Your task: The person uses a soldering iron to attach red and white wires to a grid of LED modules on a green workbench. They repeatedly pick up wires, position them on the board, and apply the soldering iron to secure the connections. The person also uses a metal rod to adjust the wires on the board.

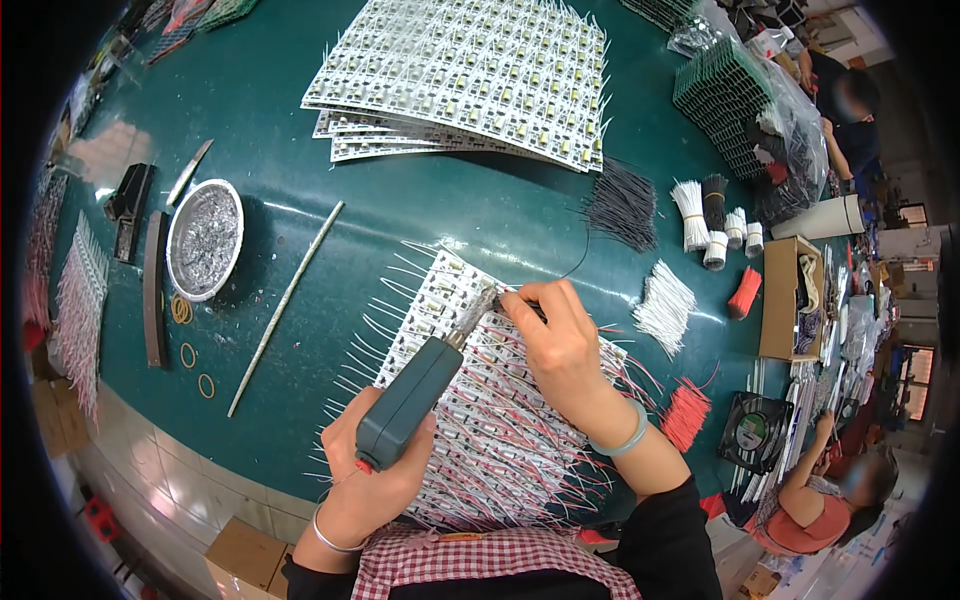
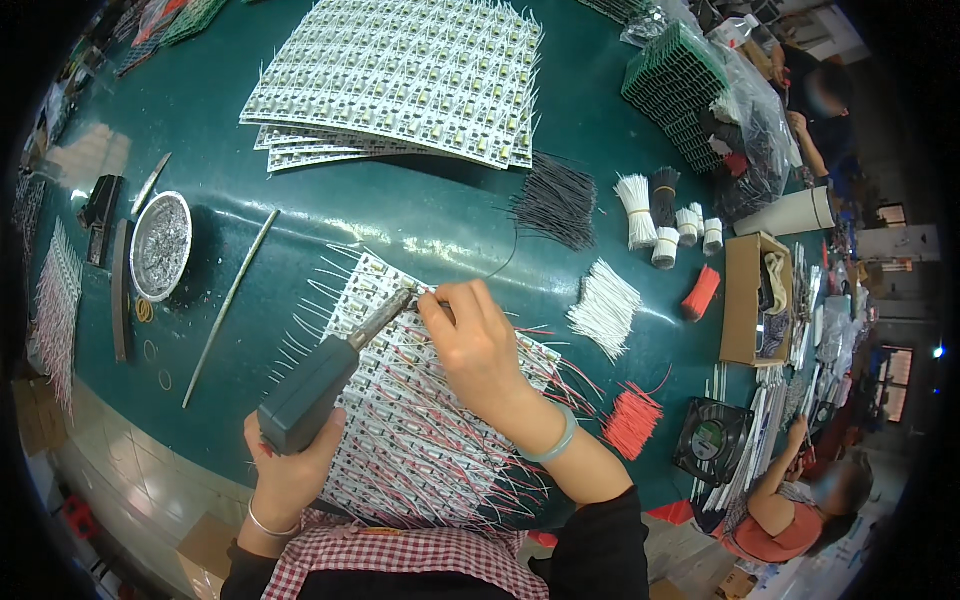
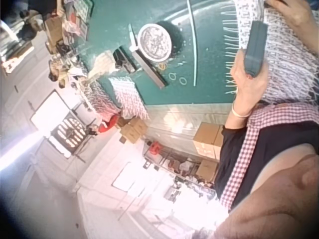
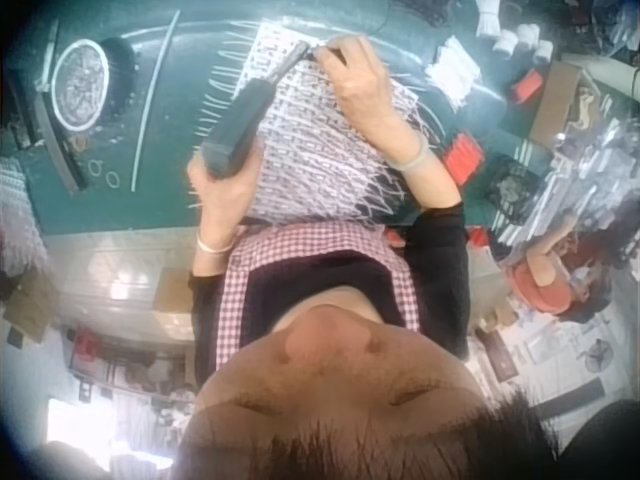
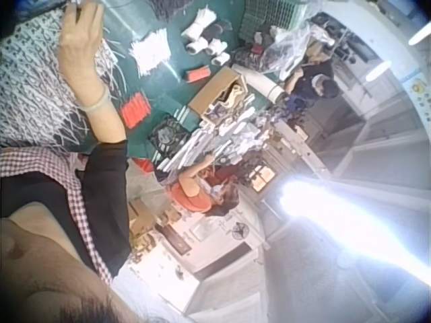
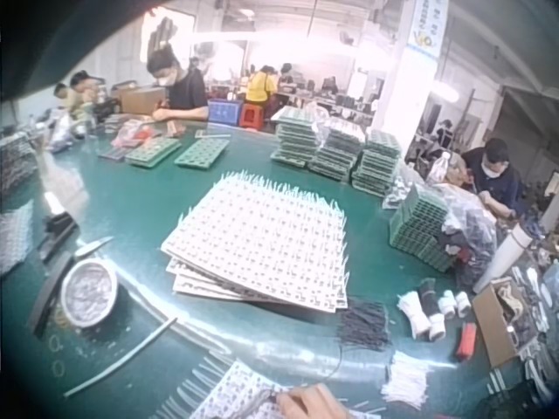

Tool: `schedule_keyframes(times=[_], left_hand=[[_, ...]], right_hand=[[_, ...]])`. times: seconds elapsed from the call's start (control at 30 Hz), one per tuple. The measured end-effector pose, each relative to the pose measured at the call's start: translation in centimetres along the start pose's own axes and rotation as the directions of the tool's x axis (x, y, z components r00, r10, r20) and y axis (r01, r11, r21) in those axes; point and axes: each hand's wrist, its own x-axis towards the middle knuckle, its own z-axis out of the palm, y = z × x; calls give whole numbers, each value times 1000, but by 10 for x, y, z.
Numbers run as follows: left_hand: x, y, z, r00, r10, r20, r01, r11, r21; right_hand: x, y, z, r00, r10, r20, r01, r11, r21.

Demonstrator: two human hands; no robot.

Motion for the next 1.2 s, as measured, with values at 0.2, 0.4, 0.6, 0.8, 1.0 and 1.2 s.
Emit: schedule_keyframes(times=[0.2, 0.4, 0.6, 0.8, 1.0, 1.2], left_hand=[[0, 9, -9, 999, 43, 23, -44, 997, 64], [0, 10, -10, 1000, 17, 21, -17, 1000, 6], [-4, 7, -13, 1000, 23, -6, -23, 1000, 0], [-5, 6, -14, 999, 26, -34, -27, 999, -36], [-9, 6, -15, 999, -37, -12, 36, 996, -82], [-12, 3, -16, 996, -81, 23, 83, 995, -58]], right_hand=[[0, -1, -1, 1000, 1, 1, -1, 1000, -3], [-1, 0, 0, 1000, -5, -6, 5, 1000, -4], [-5, -7, -6, 998, -20, -57, 19, 1000, -14], [-5, -16, -13, 998, -45, -37, 43, 998, -54], [-13, -17, -5, 1000, -24, 18, 24, 1000, 4], [-13, -18, 1, 1000, -18, 12, 18, 1000, 15]])
